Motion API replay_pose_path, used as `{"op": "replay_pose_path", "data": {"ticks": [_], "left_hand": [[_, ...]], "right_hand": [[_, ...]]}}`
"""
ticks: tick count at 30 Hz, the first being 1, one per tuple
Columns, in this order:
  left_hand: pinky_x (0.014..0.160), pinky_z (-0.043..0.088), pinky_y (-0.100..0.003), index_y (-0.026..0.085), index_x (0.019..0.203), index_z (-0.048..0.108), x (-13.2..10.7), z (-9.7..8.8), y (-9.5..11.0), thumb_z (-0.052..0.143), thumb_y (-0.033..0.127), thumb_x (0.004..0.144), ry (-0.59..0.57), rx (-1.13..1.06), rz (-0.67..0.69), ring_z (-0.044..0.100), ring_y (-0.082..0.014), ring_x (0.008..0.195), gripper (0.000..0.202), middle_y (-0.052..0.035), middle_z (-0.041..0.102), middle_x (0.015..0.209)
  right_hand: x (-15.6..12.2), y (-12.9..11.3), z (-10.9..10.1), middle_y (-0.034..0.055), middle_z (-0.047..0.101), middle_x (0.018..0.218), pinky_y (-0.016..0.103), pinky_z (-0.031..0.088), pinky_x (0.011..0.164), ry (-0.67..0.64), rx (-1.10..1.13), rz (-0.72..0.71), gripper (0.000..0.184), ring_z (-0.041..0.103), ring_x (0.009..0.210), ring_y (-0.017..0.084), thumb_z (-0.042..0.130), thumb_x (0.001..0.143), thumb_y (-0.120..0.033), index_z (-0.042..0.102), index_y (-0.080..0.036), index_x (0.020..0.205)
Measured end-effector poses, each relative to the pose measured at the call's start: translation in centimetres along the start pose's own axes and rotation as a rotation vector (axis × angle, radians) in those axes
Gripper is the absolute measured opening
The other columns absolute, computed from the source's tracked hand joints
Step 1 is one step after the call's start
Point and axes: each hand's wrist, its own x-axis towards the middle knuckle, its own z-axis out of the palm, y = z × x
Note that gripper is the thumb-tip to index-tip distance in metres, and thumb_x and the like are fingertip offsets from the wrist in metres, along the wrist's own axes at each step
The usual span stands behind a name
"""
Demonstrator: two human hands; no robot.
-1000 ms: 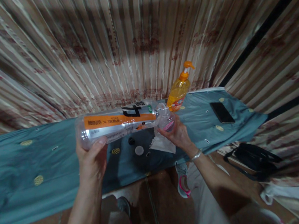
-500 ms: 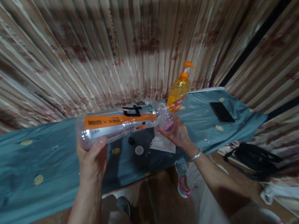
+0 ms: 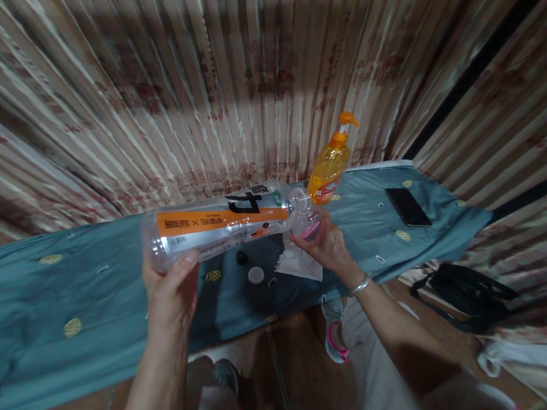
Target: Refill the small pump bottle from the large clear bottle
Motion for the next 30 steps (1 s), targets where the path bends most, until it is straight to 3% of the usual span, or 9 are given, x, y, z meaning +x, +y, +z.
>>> {"op": "replay_pose_path", "data": {"ticks": [5, 16, 21, 25, 30], "left_hand": [[0.094, 0.059, -0.047, 0.029, 0.103, 0.076, 0.00, -0.20, -0.09, 0.099, 0.033, 0.054, 0.008, -0.006, -0.006, 0.073, -0.0288, 0.100, 0.054, -0.0021, 0.078, 0.105], [0.098, 0.058, -0.046, 0.031, 0.116, 0.075, -0.04, -0.04, -0.14, 0.102, 0.034, 0.051, 0.011, -0.013, -0.015, 0.073, -0.0278, 0.103, 0.070, -0.0049, 0.077, 0.114], [0.101, 0.057, -0.046, 0.028, 0.114, 0.075, -0.03, -0.11, -0.29, 0.102, 0.034, 0.050, 0.013, -0.007, -0.009, 0.073, -0.0292, 0.105, 0.070, -0.0054, 0.077, 0.113], [0.105, 0.055, -0.049, 0.031, 0.115, 0.074, -0.16, -0.13, -0.27, 0.099, 0.033, 0.058, -0.011, 0.021, -0.003, 0.072, -0.0311, 0.112, 0.062, -0.0051, 0.077, 0.116], [0.104, 0.055, -0.049, 0.030, 0.115, 0.074, -0.18, -0.18, -0.29, 0.100, 0.031, 0.055, 0.014, 0.013, -0.009, 0.073, -0.0293, 0.104, 0.066, -0.0041, 0.077, 0.111]], "right_hand": [[-0.03, -0.13, -0.03, 0.0213, 0.070, 0.133, 0.063, 0.062, 0.100, 0.002, 0.016, 0.000, 0.079, 0.073, 0.118, 0.039, 0.079, 0.082, -0.054, 0.048, -0.022, 0.148], [0.05, -0.01, 0.20, 0.0244, 0.070, 0.133, 0.063, 0.062, 0.100, 0.017, -0.015, -0.015, 0.080, 0.074, 0.116, 0.040, 0.081, 0.081, -0.050, 0.049, -0.016, 0.147], [0.10, -0.04, 0.20, 0.0218, 0.071, 0.134, 0.063, 0.062, 0.101, 0.018, -0.005, 0.000, 0.083, 0.073, 0.118, 0.039, 0.082, 0.080, -0.049, 0.047, -0.019, 0.149], [0.05, 0.19, 0.33, 0.0189, 0.073, 0.131, 0.063, 0.062, 0.099, 0.027, -0.008, 0.008, 0.082, 0.074, 0.116, 0.037, 0.081, 0.081, -0.051, 0.046, -0.024, 0.149], [0.03, 0.37, 0.55, 0.0225, 0.074, 0.126, 0.063, 0.064, 0.093, 0.028, -0.022, 0.030, 0.085, 0.076, 0.111, 0.040, 0.080, 0.081, -0.057, 0.047, -0.019, 0.149]]}}
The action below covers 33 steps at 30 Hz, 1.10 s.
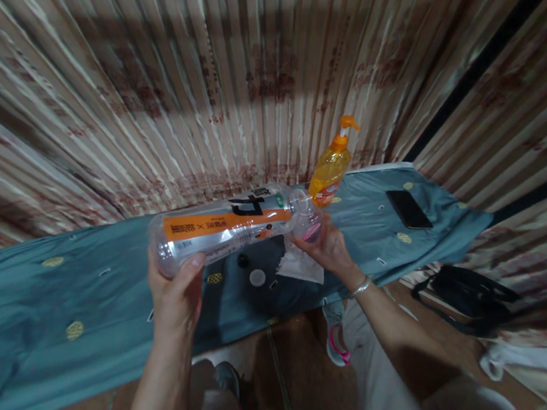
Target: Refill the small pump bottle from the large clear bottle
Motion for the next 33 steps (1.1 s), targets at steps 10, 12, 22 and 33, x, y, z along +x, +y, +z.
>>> {"op": "replay_pose_path", "data": {"ticks": [10, 12, 22, 33], "left_hand": [[0.101, 0.057, -0.042, 0.025, 0.118, 0.071, 0.34, 0.27, -0.42, 0.104, 0.034, 0.043, 0.075, -0.030, 0.000, 0.074, -0.0244, 0.096, 0.083, -0.0041, 0.078, 0.108], [0.102, 0.057, -0.044, 0.025, 0.118, 0.072, 0.29, 0.33, -0.37, 0.104, 0.035, 0.045, 0.063, -0.014, 0.008, 0.074, -0.0254, 0.098, 0.080, -0.0047, 0.078, 0.109], [0.101, 0.058, -0.043, 0.028, 0.119, 0.074, 0.26, 0.34, -0.21, 0.104, 0.036, 0.045, 0.039, -0.005, 0.010, 0.073, -0.0234, 0.092, 0.080, -0.0040, 0.079, 0.108], [0.106, 0.053, -0.050, 0.027, 0.122, 0.071, 0.21, 0.31, -0.20, 0.105, 0.036, 0.041, 0.065, 0.006, -0.004, 0.073, -0.0266, 0.098, 0.088, -0.0036, 0.076, 0.106]], "right_hand": [[0.29, -0.39, -0.31, 0.0200, 0.073, 0.131, 0.062, 0.064, 0.096, -0.018, 0.044, 0.017, 0.081, 0.076, 0.114, 0.038, 0.081, 0.081, -0.053, 0.048, -0.023, 0.148], [0.29, -0.36, -0.31, 0.0202, 0.073, 0.130, 0.063, 0.064, 0.096, -0.022, 0.043, 0.018, 0.081, 0.076, 0.112, 0.038, 0.081, 0.080, -0.053, 0.048, -0.023, 0.148], [0.19, -0.36, -0.22, 0.0215, 0.071, 0.134, 0.063, 0.063, 0.099, -0.017, 0.038, 0.014, 0.080, 0.074, 0.117, 0.038, 0.081, 0.081, -0.051, 0.048, -0.022, 0.148], [0.12, 0.07, -0.06, 0.0235, 0.072, 0.131, 0.063, 0.063, 0.098, -0.016, 0.023, 0.013, 0.082, 0.074, 0.117, 0.039, 0.080, 0.081, -0.056, 0.048, -0.019, 0.147]]}}
